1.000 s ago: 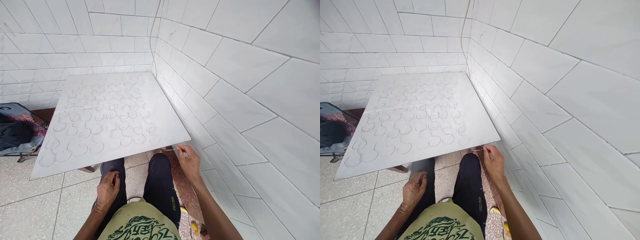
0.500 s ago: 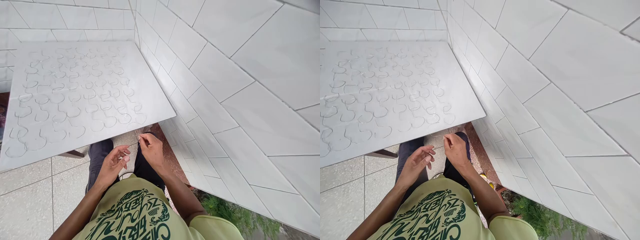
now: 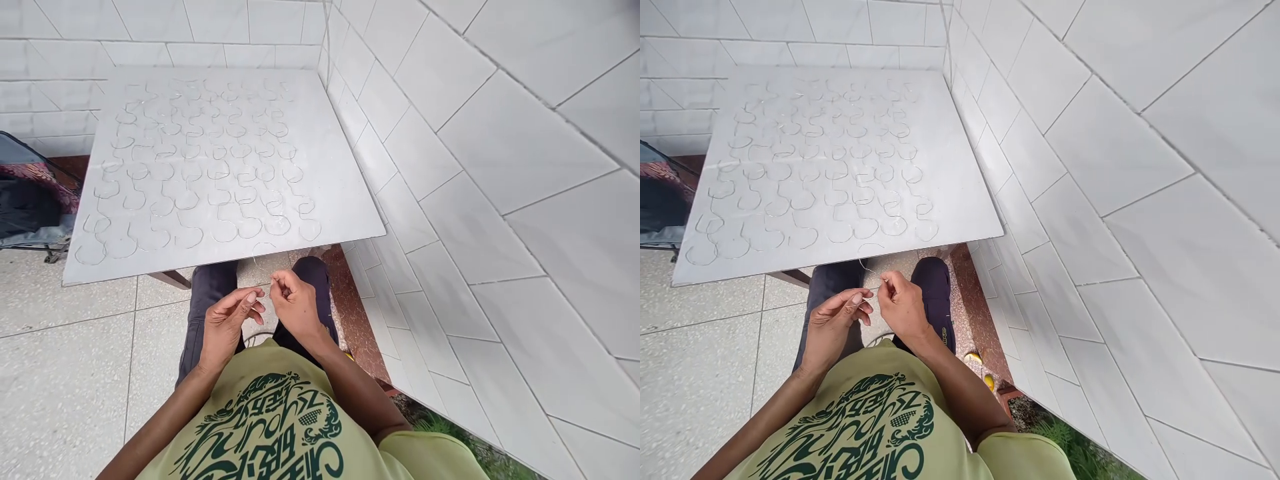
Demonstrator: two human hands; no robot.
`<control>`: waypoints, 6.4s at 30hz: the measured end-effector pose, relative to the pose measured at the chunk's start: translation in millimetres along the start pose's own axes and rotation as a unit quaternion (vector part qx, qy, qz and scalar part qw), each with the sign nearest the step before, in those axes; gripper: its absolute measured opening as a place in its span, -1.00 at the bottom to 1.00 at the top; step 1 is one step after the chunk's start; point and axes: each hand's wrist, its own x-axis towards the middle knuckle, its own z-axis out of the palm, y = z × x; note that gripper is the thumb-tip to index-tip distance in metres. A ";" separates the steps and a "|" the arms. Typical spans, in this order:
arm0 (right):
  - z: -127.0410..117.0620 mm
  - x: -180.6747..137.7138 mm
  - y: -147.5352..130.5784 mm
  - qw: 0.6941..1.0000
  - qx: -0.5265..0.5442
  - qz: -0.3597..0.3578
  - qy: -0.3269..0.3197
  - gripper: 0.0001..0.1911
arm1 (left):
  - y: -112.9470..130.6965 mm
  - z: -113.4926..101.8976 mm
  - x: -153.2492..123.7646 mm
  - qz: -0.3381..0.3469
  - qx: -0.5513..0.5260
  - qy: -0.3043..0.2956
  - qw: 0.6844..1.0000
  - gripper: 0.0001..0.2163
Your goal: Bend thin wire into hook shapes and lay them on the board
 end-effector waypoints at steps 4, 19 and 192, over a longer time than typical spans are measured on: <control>0.8 -4.0 1.4 1.000 0.010 0.013 -0.026 -0.83 | 0.9 -5.4 -2.8 0.007 0.004 -0.013 1.000 -0.74; -9.2 -28.6 -13.8 0.969 0.134 0.068 -0.199 -0.75 | 7.4 -41.7 25.7 0.019 -0.053 -0.075 0.996 -0.82; -35.2 -28.4 20.3 0.832 0.319 0.157 -0.426 -0.61 | -39.5 -21.1 26.1 -0.215 -0.214 -0.217 0.928 -0.85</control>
